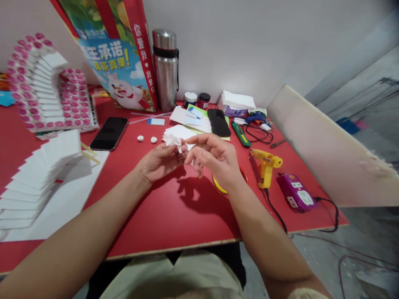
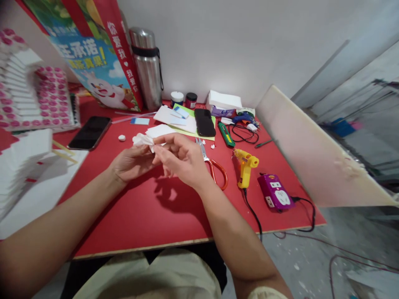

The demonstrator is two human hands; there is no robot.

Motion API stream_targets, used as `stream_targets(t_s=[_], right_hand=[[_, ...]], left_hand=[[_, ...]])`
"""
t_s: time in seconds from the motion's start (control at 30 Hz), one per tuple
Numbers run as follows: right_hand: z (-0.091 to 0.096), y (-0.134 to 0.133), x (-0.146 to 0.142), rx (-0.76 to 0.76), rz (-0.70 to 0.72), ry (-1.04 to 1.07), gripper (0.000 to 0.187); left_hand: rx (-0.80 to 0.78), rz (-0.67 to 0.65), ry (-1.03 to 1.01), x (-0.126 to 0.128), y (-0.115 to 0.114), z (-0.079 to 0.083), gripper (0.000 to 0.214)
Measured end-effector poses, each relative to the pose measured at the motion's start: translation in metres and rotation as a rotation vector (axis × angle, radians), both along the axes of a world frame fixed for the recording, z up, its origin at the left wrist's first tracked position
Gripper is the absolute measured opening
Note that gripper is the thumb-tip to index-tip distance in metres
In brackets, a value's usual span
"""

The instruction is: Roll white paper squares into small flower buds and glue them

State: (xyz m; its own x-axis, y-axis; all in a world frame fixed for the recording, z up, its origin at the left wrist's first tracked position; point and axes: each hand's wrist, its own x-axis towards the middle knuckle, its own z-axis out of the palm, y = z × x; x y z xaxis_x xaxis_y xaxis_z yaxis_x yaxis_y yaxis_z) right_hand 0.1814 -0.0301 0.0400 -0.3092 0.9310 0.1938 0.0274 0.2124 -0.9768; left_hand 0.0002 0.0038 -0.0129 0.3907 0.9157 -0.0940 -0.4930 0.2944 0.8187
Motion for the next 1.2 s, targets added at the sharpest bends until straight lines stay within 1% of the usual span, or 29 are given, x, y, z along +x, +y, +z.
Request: stream_targets(t_s=[0.07,0.13,0.2,0.27,0.33,0.4,0.5,0.57,0.6,0.67,0.73,0.77,0.9,0.93,1.1,1.2], right_hand=[[0.003,0.0,0.001,-0.055,-0.037,0.084,0.031],[0.002,0.004,0.003,-0.077,-0.097,0.135,0.029],[-0.001,0.008,0.006,-0.086,-0.127,0.164,0.026],[-0.004,0.012,0.008,-0.102,-0.139,0.184,0.025],[-0.007,0.017,0.008,-0.166,-0.13,0.207,0.027],[-0.011,0.021,0.009,-0.319,-0.066,0.214,0.032],[-0.016,0.028,0.009,-0.598,0.141,0.233,0.04],[-0.019,0.032,0.009,-0.721,0.282,0.283,0.045],[-0.019,0.032,0.009,-0.765,0.338,0.307,0.047],[-0.018,0.032,0.008,-0.833,0.41,0.333,0.053],[-0.016,0.031,0.008,-0.857,0.429,0.342,0.054],[-0.015,0.029,0.007,-0.85,0.422,0.347,0.052],[-0.012,0.025,0.008,-0.812,0.329,0.363,0.026],[-0.011,0.024,0.008,-0.81,0.308,0.368,0.023],[-0.009,0.023,0.009,-0.781,0.269,0.381,0.022],[-0.007,0.023,0.009,-0.834,0.298,0.355,0.024]], left_hand=[[-0.032,-0.067,-0.053,0.0,-0.001,-0.001,0.04],[-0.007,-0.137,-0.078,0.002,-0.005,0.0,0.041],[0.032,-0.192,-0.083,0.004,-0.007,0.0,0.041],[0.063,-0.194,-0.075,0.005,-0.008,0.0,0.04],[0.101,-0.149,-0.051,0.003,-0.006,0.001,0.038],[0.168,-0.068,0.007,-0.002,-0.003,0.003,0.035],[0.328,0.108,0.186,-0.01,0.0,0.01,0.029],[0.439,0.168,0.326,-0.014,-0.001,0.018,0.026],[0.498,0.177,0.393,-0.015,-0.002,0.022,0.025],[0.599,0.188,0.472,-0.016,-0.004,0.028,0.024],[0.662,0.172,0.521,-0.015,-0.006,0.032,0.023],[0.687,0.161,0.536,-0.015,-0.006,0.033,0.023],[0.769,0.146,0.562,-0.015,-0.005,0.031,0.021],[0.783,0.149,0.568,-0.015,-0.005,0.031,0.021],[0.891,0.197,0.588,-0.016,-0.001,0.027,0.021],[0.934,0.204,0.598,-0.017,0.0,0.026,0.02]])
